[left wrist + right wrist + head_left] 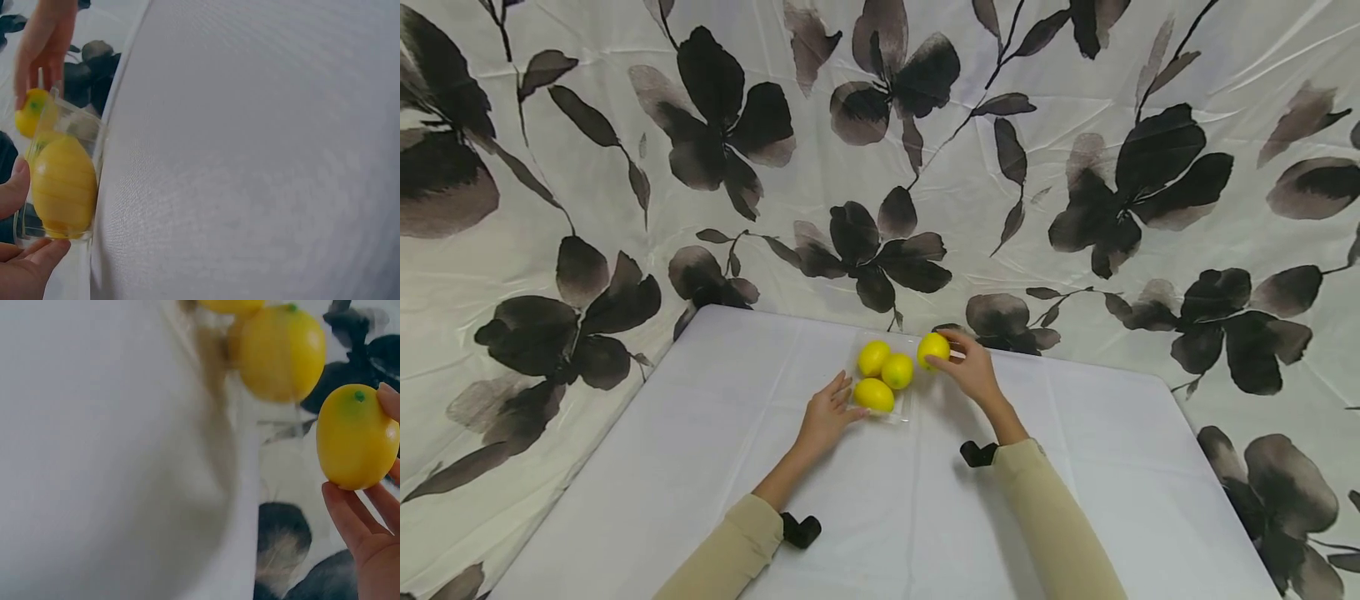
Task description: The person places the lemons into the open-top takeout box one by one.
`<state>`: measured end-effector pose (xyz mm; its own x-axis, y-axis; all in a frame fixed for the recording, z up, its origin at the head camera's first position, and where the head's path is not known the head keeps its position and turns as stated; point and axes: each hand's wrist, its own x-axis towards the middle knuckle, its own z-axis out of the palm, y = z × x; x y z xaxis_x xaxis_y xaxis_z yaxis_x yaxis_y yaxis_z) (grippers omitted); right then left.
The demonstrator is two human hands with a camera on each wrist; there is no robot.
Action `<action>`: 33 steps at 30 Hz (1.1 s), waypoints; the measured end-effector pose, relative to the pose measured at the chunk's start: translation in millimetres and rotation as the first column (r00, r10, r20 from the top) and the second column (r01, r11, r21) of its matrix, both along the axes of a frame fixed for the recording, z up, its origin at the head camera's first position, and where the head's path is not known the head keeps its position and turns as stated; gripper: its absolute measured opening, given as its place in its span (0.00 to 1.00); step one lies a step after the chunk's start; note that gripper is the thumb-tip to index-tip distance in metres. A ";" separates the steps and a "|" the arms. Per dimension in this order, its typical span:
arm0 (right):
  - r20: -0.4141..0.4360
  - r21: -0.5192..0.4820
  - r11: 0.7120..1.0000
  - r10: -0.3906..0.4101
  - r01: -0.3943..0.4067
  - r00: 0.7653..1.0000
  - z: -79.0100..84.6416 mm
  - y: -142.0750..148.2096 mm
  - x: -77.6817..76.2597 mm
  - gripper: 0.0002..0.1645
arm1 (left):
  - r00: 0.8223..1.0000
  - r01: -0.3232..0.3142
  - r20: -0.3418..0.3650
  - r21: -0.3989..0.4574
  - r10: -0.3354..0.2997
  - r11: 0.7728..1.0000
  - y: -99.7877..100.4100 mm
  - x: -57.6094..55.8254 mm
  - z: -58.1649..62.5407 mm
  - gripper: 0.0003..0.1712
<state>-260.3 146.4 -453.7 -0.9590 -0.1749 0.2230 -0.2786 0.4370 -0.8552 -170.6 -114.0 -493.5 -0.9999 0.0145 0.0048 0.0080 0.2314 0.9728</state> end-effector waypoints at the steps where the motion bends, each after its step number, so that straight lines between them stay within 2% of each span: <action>1: -0.008 0.004 1.000 0.015 -0.015 1.000 2.5 -4.5 -0.1 0.35 | 1.000 0.000 -0.001 -0.001 0.000 1.000 -0.2 -0.3 -0.2 0.50; 9: -0.109 0.040 0.988 0.152 -0.148 0.982 11.6 -46.1 -1.5 0.35 | 1.000 0.006 -0.020 -0.026 -0.006 1.000 -4.6 -4.5 -2.9 0.52; 15: -0.115 0.096 0.972 0.224 -0.214 0.968 10.8 -74.8 -1.8 0.34 | 1.000 0.006 -0.024 -0.023 -0.006 1.000 -4.3 -7.7 -2.4 0.51; 22: -0.120 0.266 0.945 0.229 -0.191 0.966 -3.8 -86.5 -1.1 0.34 | 1.000 0.010 -0.014 -0.029 -0.011 1.000 1.1 -7.1 -6.6 0.50; 28: -0.113 0.299 0.938 0.217 -0.175 0.969 -4.0 -85.4 0.8 0.33 | 0.999 0.022 -0.026 -0.016 -0.022 1.000 2.6 -9.0 -8.5 0.50; 33: -0.119 0.304 0.936 0.220 -0.175 0.968 2.6 -81.9 1.3 0.31 | 0.999 0.020 -0.035 -0.052 -0.022 0.998 0.9 -11.3 -5.0 0.50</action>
